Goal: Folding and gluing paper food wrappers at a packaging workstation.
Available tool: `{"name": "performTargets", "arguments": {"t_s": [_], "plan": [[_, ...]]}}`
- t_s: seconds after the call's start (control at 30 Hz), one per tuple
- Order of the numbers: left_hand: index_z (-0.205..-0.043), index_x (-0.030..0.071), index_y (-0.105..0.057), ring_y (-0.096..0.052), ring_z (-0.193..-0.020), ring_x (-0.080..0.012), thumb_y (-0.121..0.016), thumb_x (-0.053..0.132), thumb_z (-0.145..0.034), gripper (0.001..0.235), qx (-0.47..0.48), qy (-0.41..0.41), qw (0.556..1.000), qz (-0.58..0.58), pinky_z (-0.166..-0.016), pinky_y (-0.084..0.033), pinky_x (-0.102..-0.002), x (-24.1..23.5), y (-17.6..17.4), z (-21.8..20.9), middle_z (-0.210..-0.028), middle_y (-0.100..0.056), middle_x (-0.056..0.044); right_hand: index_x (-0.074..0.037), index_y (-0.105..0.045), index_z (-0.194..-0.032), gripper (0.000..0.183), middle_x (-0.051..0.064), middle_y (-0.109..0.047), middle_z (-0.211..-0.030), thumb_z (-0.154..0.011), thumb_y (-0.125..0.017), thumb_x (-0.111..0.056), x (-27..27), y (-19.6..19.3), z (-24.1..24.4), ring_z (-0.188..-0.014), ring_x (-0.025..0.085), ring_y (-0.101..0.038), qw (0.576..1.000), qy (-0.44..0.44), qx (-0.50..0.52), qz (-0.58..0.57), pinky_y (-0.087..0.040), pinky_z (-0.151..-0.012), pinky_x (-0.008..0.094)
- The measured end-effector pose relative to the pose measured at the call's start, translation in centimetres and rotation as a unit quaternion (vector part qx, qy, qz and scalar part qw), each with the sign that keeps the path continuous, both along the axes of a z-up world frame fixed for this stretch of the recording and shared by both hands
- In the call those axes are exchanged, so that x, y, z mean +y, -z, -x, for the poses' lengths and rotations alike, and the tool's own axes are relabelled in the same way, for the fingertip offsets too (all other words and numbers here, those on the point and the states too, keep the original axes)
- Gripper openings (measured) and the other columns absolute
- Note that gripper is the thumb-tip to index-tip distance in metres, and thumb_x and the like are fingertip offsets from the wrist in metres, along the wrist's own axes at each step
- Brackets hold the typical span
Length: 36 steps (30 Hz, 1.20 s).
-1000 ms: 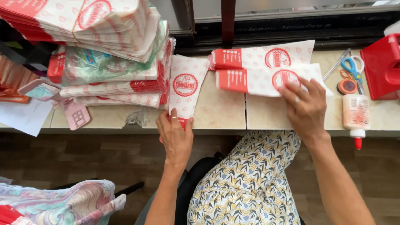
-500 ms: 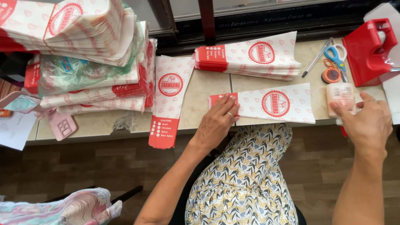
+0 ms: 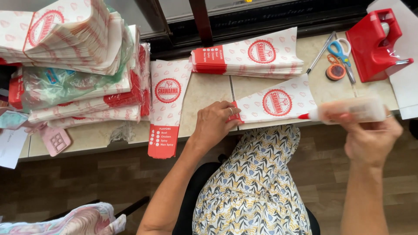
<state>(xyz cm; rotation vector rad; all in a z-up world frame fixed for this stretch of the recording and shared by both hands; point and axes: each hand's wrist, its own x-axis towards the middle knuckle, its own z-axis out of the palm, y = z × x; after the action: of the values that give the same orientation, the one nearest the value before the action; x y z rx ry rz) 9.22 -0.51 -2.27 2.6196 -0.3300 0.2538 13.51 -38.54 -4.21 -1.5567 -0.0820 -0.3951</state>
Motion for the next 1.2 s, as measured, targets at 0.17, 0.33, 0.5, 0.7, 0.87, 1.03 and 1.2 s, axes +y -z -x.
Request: {"name": "performTargets", "arguments": {"t_s": [0.17,0.33,0.5,0.7,0.87,1.03,1.2], "plan": [[-0.097,0.017,-0.083,-0.074,-0.091,-0.0178,-0.079,0.043,-0.086,0.029,0.048,0.007,0.998,0.029,-0.063,-0.053,-0.038,1.1,-0.8,-0.8,-0.11,-0.076,0.008,-0.001,-0.062,-0.106,0.04,0.003,-0.063,-0.099,-0.084,-0.094,-0.01,4.5,0.1,1.9,-0.095,0.013,-0.063,1.0,0.015,0.008,0.017,-0.058,-0.081,0.027],[-0.088,0.015,-0.08,-0.075,-0.082,-0.0243,-0.072,0.02,-0.091,0.011,0.087,0.016,0.993,0.073,-0.067,-0.051,-0.04,1.4,-2.2,-1.3,-0.097,-0.081,0.002,-0.002,-0.06,-0.104,0.038,0.004,-0.061,-0.098,-0.084,-0.09,-0.013,6.0,0.3,1.7,-0.097,0.017,-0.064,1.0,-0.016,0.007,-0.012,-0.063,-0.085,0.03],[-0.099,0.015,-0.07,-0.066,-0.077,-0.0404,-0.061,0.028,-0.098,0.016,0.11,-0.006,0.993,0.05,-0.07,-0.046,-0.048,1.8,-2.1,-1.5,-0.079,-0.077,-0.008,-0.004,-0.06,-0.099,0.034,-0.001,-0.057,-0.094,-0.085,-0.091,-0.01,6.6,0.4,1.7,-0.092,0.012,-0.06,1.0,-0.016,0.022,0.016,-0.056,-0.08,0.027],[-0.099,0.015,-0.066,-0.065,-0.08,-0.0417,-0.058,0.029,-0.099,0.016,0.131,-0.006,0.99,0.05,-0.072,-0.045,-0.049,2.0,-2.5,-1.6,-0.082,-0.077,-0.008,0.0,-0.065,-0.106,0.038,0.004,-0.065,-0.101,-0.084,-0.096,-0.009,1.9,2.1,-0.3,-0.095,0.014,-0.065,0.999,0.043,-0.004,-0.002,-0.06,-0.084,0.029],[-0.099,0.014,-0.069,-0.066,-0.083,-0.0414,-0.059,0.031,-0.099,0.019,0.139,-0.009,0.989,0.052,-0.073,-0.045,-0.048,2.1,-2.5,-1.8,-0.085,-0.078,-0.007,-0.002,-0.065,-0.112,0.045,0.006,-0.068,-0.106,-0.086,-0.1,-0.014,-2.4,2.1,-1.4,-0.1,0.014,-0.067,0.996,0.084,-0.024,0.002,-0.061,-0.091,0.031],[-0.098,0.014,-0.072,-0.069,-0.08,-0.0362,-0.059,0.029,-0.098,0.019,0.147,-0.006,0.987,0.068,-0.073,-0.046,-0.046,2.1,-3.0,-1.8,-0.085,-0.079,-0.006,-0.006,-0.063,-0.113,0.046,0.007,-0.073,-0.113,-0.088,-0.099,-0.02,-3.6,1.7,-1.5,-0.109,0.017,-0.074,0.997,0.077,0.007,-0.004,-0.071,-0.095,0.035],[-0.095,0.014,-0.072,-0.07,-0.08,-0.0323,-0.061,0.027,-0.096,0.018,0.153,-0.006,0.985,0.085,-0.075,-0.046,-0.042,2.1,-3.4,-2.0,-0.084,-0.079,-0.004,0.0,-0.066,-0.112,0.046,0.008,-0.07,-0.108,-0.085,-0.098,-0.018,-0.9,2.1,-1.3,-0.1,0.017,-0.07,0.998,0.053,-0.019,-0.01,-0.065,-0.091,0.031]]}}
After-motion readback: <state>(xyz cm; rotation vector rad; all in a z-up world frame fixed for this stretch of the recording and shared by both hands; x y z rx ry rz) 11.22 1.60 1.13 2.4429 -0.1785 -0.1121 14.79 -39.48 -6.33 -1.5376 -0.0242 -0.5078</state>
